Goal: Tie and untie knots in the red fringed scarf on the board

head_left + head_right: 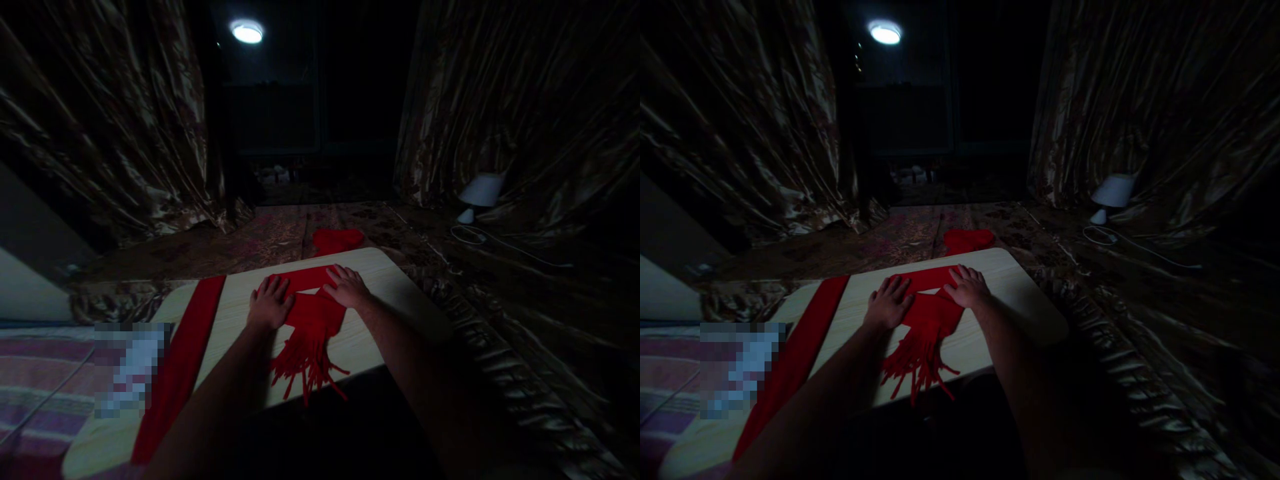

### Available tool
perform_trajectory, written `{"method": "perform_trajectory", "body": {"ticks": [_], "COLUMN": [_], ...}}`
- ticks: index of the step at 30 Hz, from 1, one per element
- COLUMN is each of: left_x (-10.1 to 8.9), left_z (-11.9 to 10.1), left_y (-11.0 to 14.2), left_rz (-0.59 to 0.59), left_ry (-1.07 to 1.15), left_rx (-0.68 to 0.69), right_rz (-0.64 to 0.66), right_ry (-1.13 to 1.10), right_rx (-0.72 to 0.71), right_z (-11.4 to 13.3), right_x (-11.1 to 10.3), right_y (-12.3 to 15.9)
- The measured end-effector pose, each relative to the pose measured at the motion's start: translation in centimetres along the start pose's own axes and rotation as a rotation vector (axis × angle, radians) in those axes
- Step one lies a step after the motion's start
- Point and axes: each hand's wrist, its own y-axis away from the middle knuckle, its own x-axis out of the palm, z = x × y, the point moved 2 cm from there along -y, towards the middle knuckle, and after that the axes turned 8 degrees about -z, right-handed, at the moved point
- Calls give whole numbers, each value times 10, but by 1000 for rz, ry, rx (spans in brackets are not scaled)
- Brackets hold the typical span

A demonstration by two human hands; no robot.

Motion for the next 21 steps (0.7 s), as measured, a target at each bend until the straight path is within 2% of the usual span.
{"method": "perform_trajectory", "body": {"ticks": [4,14,21], "left_x": [3,-2,0], "left_z": [2,-1,0], "left_y": [1,7,5], "left_rz": [-14,-33,-61], "left_ry": [11,65,60], "left_rx": [-64,-158,-238], "right_rz": [-21,-64,-34], "right_ry": [11,91,129], "right_rx": [38,17,15], "right_z": [-1,-7,-7], "right_x": [2,15,16], "right_y": [0,-5,-9]}}
